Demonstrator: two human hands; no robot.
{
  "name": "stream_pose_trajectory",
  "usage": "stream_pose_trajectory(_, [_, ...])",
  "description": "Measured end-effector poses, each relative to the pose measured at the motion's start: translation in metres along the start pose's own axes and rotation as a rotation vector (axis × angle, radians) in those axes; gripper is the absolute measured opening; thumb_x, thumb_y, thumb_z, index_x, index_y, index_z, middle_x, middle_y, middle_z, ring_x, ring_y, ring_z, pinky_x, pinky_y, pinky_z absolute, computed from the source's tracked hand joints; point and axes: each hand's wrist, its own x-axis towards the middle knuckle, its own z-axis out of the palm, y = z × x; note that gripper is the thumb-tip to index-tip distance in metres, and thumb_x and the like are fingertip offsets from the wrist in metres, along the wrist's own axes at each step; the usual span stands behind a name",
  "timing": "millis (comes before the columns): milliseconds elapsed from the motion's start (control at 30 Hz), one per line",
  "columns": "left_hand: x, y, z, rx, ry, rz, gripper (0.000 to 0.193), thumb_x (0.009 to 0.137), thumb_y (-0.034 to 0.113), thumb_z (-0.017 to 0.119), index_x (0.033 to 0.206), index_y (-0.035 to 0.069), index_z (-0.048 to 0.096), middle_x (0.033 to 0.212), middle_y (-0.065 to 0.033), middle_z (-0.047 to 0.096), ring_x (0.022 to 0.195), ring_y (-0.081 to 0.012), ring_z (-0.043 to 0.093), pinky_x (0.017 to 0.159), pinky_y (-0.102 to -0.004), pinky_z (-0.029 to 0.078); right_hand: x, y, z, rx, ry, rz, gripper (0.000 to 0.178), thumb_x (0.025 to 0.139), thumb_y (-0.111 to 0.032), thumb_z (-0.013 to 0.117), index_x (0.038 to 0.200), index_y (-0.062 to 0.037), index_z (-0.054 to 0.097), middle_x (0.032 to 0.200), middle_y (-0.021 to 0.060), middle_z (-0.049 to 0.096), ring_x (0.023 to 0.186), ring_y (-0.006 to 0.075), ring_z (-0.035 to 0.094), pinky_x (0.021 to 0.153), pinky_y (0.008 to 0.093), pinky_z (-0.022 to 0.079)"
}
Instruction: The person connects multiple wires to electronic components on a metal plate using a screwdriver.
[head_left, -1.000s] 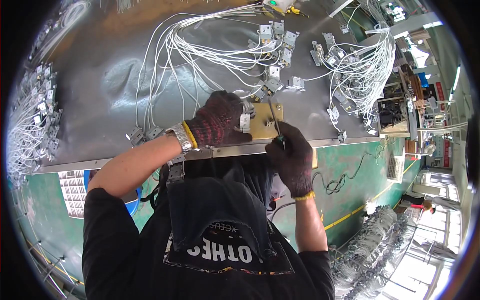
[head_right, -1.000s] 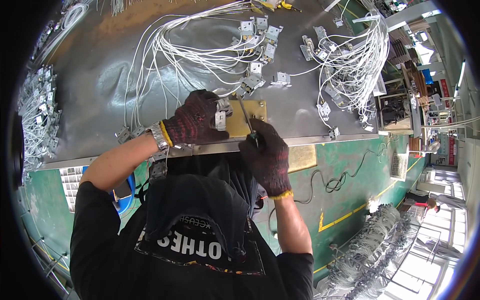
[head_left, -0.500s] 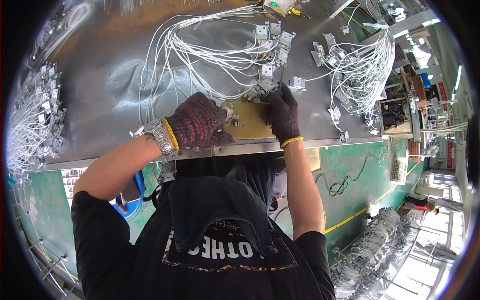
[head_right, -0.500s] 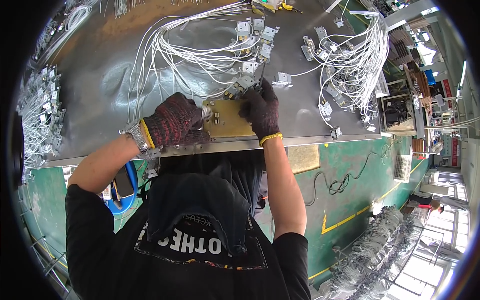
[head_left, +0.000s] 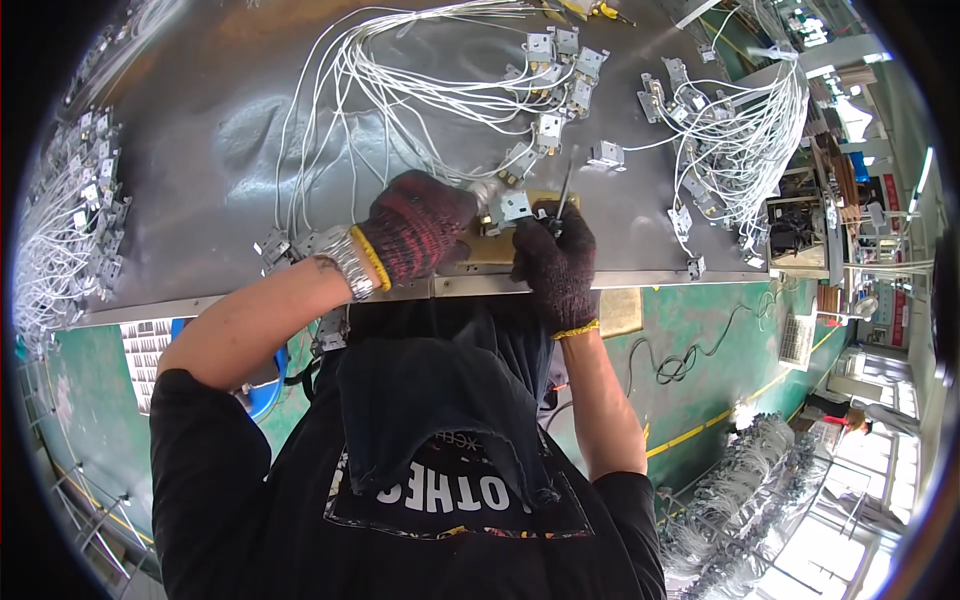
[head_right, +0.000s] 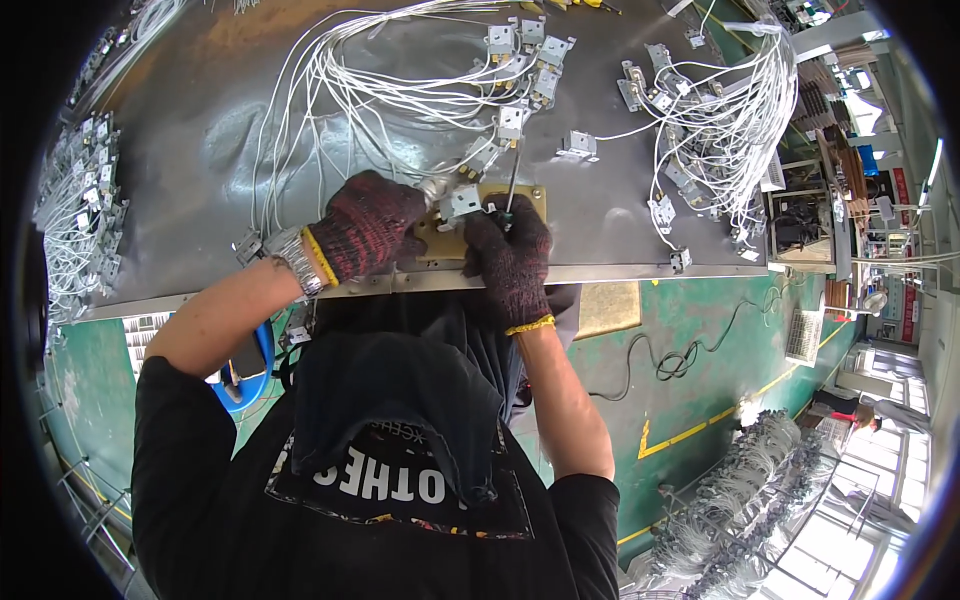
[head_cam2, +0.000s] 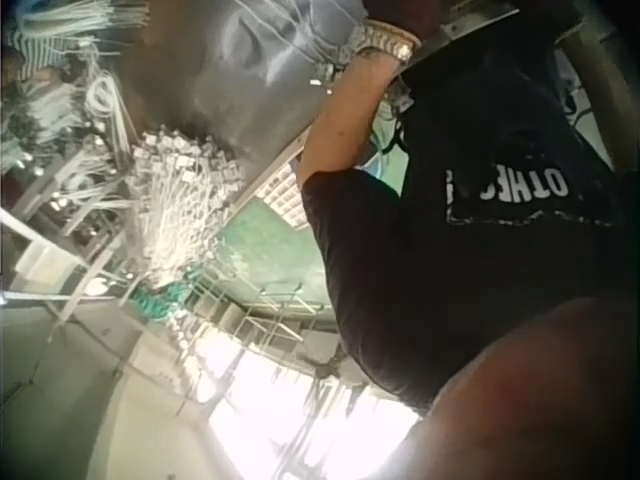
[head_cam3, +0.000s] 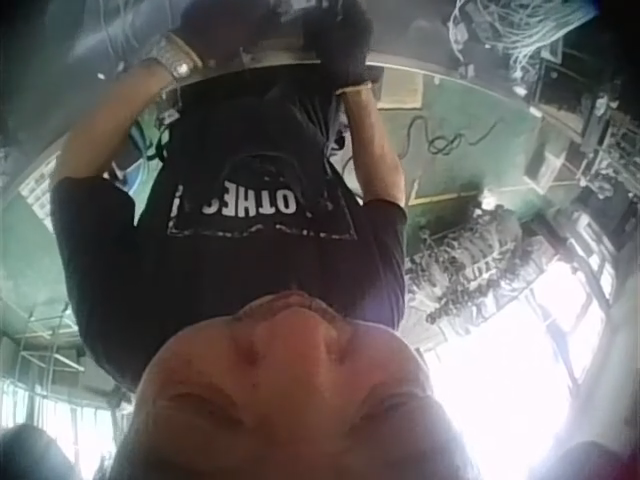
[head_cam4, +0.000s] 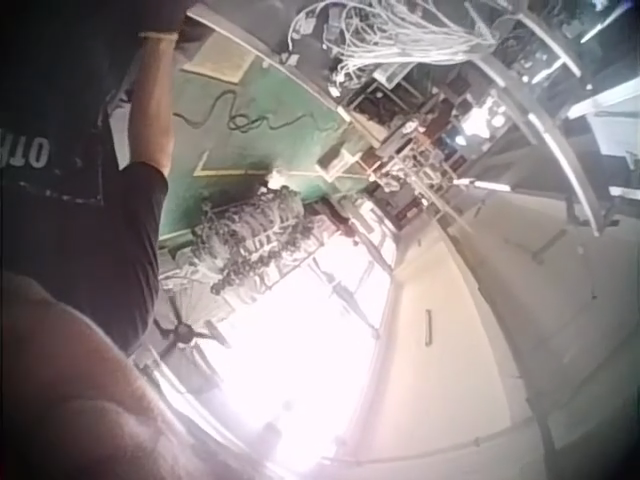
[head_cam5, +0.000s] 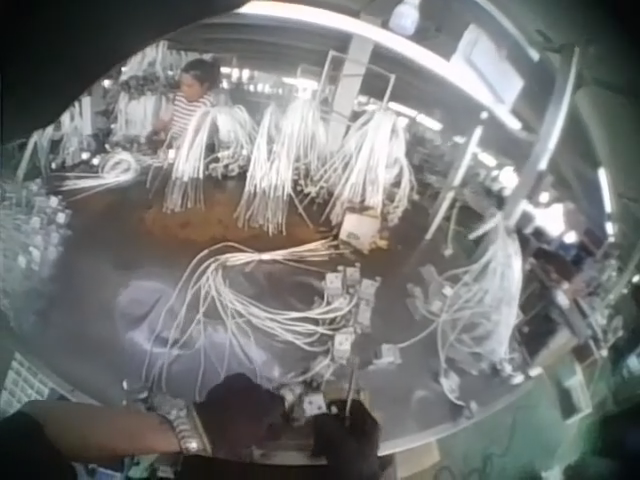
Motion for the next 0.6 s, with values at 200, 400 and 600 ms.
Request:
stream_pose_trajectory(200, [0.012,-0.006,0.012,0.188,0.018,0.123,0.054,0.078,0.050,0.080,0.107,0.004,0.073,0.097,-0.0160,0.072,0.094,-0.0357,0.068,0.085,-0.0484,0.051,0.006,0.020,-0.007,-0.464,0.026,-0.206,0.022,0.092,-0.012,0.073,0.110,-0.0038,0.062,0.075,0.0041,0.064,0.059,0.0122,0.060,0.054,0.0290,0.050])
stream_pose_trajectory(400, [0.017,0.001,0.004,0.425,-0.112,0.149,0.065,0.076,0.064,0.076,0.108,0.007,0.074,0.105,-0.0137,0.070,0.100,-0.0319,0.066,0.091,-0.0467,0.046,0.005,0.013,0.003,-0.774,0.055,-0.468,0.017,0.091,-0.011,0.073,0.103,-0.0042,0.064,0.076,0.0098,0.065,0.065,0.0198,0.065,0.062,0.0374,0.051])
stream_pose_trajectory(600, [0.013,-0.002,0.009,0.348,-0.014,0.169,0.061,0.075,0.061,0.077,0.112,0.013,0.075,0.112,-0.0134,0.069,0.102,-0.0322,0.066,0.090,-0.0470,0.048,-0.005,0.009,0.011,-0.946,0.002,-0.641,0.013,0.090,-0.010,0.073,0.100,-0.0061,0.067,0.084,0.0157,0.068,0.076,0.0350,0.070,0.067,0.0443,0.054])
